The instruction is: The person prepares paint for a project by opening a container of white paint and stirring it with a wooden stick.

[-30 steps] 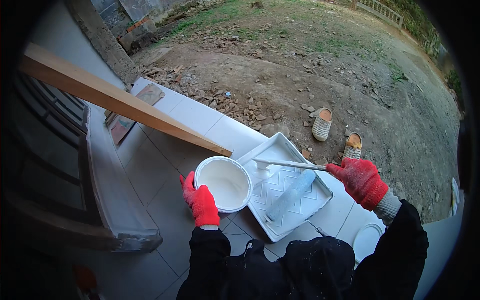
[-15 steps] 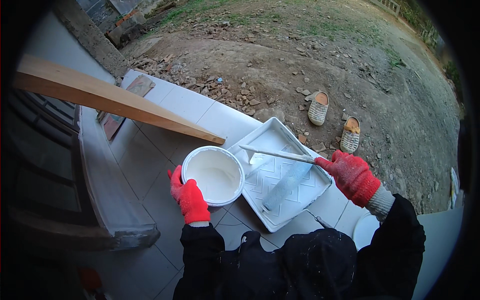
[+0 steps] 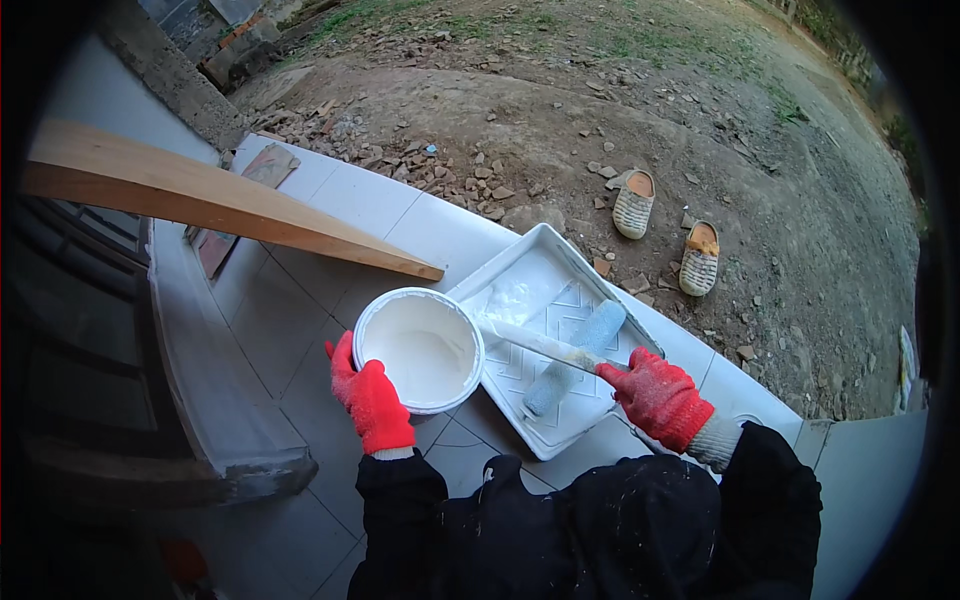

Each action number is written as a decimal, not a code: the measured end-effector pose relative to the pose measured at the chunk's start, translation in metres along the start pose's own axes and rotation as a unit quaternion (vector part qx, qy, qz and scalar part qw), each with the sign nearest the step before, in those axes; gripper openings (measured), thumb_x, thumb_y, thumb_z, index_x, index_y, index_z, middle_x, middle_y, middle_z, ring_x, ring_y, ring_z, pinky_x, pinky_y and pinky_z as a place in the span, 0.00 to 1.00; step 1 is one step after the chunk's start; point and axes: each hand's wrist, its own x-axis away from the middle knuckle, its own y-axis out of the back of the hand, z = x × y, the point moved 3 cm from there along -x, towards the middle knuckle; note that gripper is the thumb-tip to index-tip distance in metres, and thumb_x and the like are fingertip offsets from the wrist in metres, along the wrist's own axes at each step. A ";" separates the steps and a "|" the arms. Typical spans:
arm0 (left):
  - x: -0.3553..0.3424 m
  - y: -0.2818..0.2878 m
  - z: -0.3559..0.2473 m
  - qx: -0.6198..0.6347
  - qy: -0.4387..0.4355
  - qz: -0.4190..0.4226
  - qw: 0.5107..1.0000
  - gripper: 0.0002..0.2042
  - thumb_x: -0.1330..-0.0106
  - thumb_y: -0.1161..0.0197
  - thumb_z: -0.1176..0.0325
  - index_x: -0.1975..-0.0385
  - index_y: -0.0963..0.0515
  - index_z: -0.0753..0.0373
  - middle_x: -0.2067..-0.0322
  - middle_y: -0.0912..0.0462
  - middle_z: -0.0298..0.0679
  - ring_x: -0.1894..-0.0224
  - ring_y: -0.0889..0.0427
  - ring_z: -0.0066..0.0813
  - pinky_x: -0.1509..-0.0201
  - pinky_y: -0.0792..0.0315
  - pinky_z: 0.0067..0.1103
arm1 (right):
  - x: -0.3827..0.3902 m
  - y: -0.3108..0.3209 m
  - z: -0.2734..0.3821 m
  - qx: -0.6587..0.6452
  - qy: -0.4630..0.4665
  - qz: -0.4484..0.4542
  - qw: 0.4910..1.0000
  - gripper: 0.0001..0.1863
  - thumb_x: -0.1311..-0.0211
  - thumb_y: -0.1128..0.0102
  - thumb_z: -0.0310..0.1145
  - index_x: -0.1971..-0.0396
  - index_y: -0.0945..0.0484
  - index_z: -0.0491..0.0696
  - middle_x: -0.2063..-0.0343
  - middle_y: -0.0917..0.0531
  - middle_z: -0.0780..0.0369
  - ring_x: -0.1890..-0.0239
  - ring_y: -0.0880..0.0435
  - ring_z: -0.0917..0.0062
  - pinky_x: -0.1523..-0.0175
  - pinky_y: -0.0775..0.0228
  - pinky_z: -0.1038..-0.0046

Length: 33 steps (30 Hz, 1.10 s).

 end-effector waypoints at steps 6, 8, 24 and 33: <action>-0.004 -0.005 0.003 0.026 0.011 -0.002 1.000 0.28 0.50 0.51 0.86 0.44 0.27 0.67 0.48 0.23 0.46 0.48 0.22 0.41 0.43 0.27 0.30 | -0.009 0.012 -0.025 0.024 -0.098 -0.026 0.995 0.21 0.40 0.44 0.32 0.45 0.28 0.57 0.65 0.26 0.53 0.66 0.21 0.60 0.69 0.27 0.61; -0.005 -0.010 0.003 0.025 0.012 0.005 1.000 0.28 0.50 0.51 0.86 0.44 0.28 0.67 0.47 0.23 0.46 0.48 0.22 0.42 0.43 0.27 0.30 | -0.011 0.003 -0.019 0.026 -0.064 -0.039 0.997 0.22 0.40 0.43 0.32 0.44 0.28 0.57 0.65 0.26 0.53 0.66 0.21 0.61 0.69 0.27 0.61; -0.018 -0.014 0.025 0.002 -0.015 0.013 1.000 0.28 0.49 0.51 0.85 0.44 0.28 0.67 0.48 0.23 0.46 0.47 0.23 0.41 0.42 0.27 0.31 | -0.008 -0.001 -0.028 0.021 -0.067 -0.018 0.997 0.20 0.39 0.42 0.34 0.46 0.28 0.56 0.65 0.26 0.53 0.66 0.21 0.61 0.71 0.28 0.63; -0.020 -0.016 0.022 -0.001 -0.004 0.015 1.000 0.27 0.48 0.50 0.84 0.43 0.28 0.66 0.48 0.23 0.47 0.48 0.22 0.42 0.44 0.26 0.31 | -0.015 -0.017 -0.003 0.021 -0.011 0.002 1.000 0.19 0.39 0.43 0.34 0.46 0.29 0.56 0.65 0.26 0.54 0.65 0.20 0.62 0.70 0.28 0.62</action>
